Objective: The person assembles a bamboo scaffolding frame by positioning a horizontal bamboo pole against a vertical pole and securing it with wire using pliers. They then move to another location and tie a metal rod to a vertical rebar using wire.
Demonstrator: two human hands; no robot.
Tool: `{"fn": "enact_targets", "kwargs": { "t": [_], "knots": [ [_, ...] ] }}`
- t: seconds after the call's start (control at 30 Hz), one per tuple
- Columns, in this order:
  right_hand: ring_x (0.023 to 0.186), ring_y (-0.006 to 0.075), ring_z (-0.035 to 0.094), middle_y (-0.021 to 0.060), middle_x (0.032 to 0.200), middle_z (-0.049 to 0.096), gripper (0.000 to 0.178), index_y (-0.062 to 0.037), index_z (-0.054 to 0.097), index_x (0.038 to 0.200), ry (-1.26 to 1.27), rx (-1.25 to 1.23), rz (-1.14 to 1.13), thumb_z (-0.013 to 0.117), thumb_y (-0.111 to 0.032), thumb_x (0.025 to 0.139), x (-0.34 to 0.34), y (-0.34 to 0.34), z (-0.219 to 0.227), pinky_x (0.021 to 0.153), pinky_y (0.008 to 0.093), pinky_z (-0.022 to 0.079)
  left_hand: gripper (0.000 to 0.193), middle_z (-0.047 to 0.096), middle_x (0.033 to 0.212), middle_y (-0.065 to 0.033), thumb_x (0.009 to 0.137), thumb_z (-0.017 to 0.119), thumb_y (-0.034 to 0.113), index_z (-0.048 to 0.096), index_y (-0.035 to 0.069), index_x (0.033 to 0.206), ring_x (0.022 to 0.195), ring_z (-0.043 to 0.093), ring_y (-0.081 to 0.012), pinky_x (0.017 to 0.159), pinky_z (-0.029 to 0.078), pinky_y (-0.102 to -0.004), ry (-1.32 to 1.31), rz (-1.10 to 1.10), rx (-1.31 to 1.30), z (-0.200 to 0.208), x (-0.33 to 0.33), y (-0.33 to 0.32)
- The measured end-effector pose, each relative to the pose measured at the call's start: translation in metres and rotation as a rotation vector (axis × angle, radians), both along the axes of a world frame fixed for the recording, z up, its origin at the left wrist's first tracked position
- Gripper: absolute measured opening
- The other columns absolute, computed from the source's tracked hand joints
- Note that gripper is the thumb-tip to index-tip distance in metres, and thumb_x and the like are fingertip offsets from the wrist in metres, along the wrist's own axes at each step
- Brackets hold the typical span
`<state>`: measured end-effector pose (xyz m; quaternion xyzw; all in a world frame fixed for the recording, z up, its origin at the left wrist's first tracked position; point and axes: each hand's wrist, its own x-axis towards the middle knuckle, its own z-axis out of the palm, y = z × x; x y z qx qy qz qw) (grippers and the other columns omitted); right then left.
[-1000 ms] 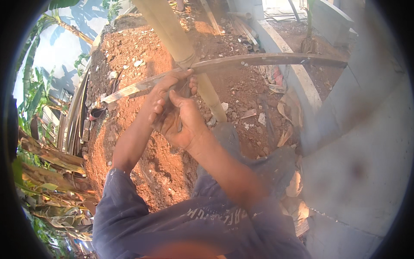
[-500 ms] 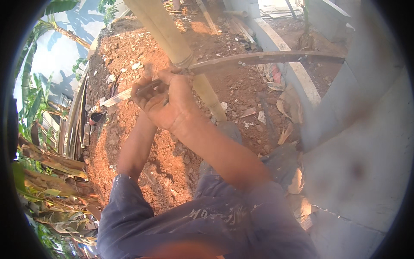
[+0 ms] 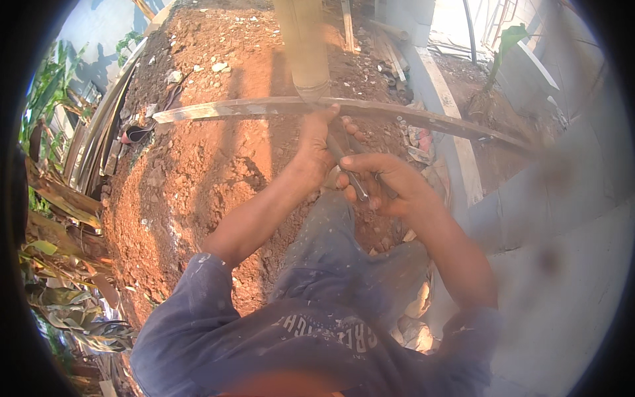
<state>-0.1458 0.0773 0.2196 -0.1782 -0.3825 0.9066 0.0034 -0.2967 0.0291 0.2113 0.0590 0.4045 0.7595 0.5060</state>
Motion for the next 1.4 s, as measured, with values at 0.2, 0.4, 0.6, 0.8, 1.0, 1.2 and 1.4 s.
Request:
{"fn": "enact_targets", "kwargs": {
  "t": [0.2, 0.4, 0.6, 0.8, 1.0, 1.2, 1.4],
  "knots": [
    [0.075, 0.0217, 0.067, 0.0146, 0.089, 0.066, 0.035, -0.0065, 0.046, 0.120, 0.074, -0.031, -0.046, 0.057, -0.021, 0.091, -0.005, -0.020, -0.015, 0.046, 0.0219, 0.049, 0.024, 0.051, 0.078, -0.0068, 0.094, 0.055, 0.024, 0.045, 0.005, 0.107, 0.069, 0.054, -0.0200, 0.065, 0.053, -0.0399, -0.034, -0.059, 0.127, -0.020, -0.011, 0.001],
    [0.094, 0.0326, 0.066, 0.0228, 0.107, 0.063, 0.035, -0.0084, 0.046, 0.122, 0.343, -0.163, -0.050, 0.044, -0.034, 0.099, -0.035, -0.056, -0.081, 0.070, 0.0384, 0.057, 0.037, 0.064, 0.096, -0.0189, 0.097, 0.051, 0.030, 0.045, 0.002, 0.120, 0.084, 0.068, -0.0323, 0.073, 0.060, -0.0442, 0.185, -0.293, 0.165, -0.041, -0.050, -0.028],
    [0.115, 0.0435, 0.053, 0.0296, 0.129, 0.048, 0.040, -0.0099, 0.041, 0.130, 0.439, -0.217, -0.017, 0.039, -0.037, 0.100, -0.036, -0.056, -0.087, 0.080, 0.0461, 0.056, 0.036, 0.062, 0.110, -0.0242, 0.101, 0.040, 0.027, 0.041, -0.001, 0.125, 0.087, 0.068, -0.0330, 0.067, 0.061, -0.0398, 0.246, -0.284, 0.118, -0.039, -0.047, -0.030],
    [0.120, 0.0503, 0.047, 0.0320, 0.136, 0.041, 0.041, -0.0074, 0.041, 0.130, 0.324, -0.199, -0.057, 0.037, -0.036, 0.101, -0.025, -0.041, -0.087, 0.086, 0.0554, 0.053, 0.034, 0.063, 0.111, -0.0217, 0.102, 0.038, 0.022, 0.041, -0.003, 0.124, 0.087, 0.068, -0.0293, 0.058, 0.059, -0.0341, 0.359, -0.226, 0.068, -0.040, -0.040, -0.033],
    [0.113, 0.0442, 0.055, 0.0278, 0.126, 0.051, 0.044, -0.0056, 0.039, 0.130, 0.326, -0.170, -0.017, 0.041, -0.037, 0.100, -0.023, -0.031, -0.092, 0.084, 0.0527, 0.053, 0.038, 0.058, 0.120, -0.0231, 0.102, 0.035, 0.021, 0.038, -0.004, 0.130, 0.102, 0.063, -0.0330, 0.073, 0.060, -0.0400, 0.367, -0.219, 0.105, -0.045, -0.038, -0.031],
    [0.121, 0.0451, 0.049, 0.0298, 0.134, 0.044, 0.042, -0.0102, 0.041, 0.130, 0.399, -0.258, -0.027, 0.035, -0.040, 0.101, -0.026, -0.046, -0.099, 0.081, 0.0504, 0.055, 0.038, 0.061, 0.112, -0.0250, 0.102, 0.033, 0.022, 0.039, -0.004, 0.130, 0.079, 0.066, -0.0261, 0.053, 0.055, -0.0328, 0.329, -0.287, 0.013, -0.038, -0.041, -0.034],
    [0.114, 0.0392, 0.054, 0.0265, 0.132, 0.047, 0.043, -0.0112, 0.042, 0.129, 0.384, -0.225, -0.057, 0.036, -0.043, 0.100, -0.025, -0.058, -0.089, 0.077, 0.0437, 0.055, 0.036, 0.065, 0.098, -0.0228, 0.102, 0.034, 0.022, 0.049, -0.006, 0.119, 0.068, 0.065, -0.0225, 0.043, 0.049, -0.0301, 0.364, -0.284, -0.132, -0.022, -0.034, -0.044]
  ]
}}
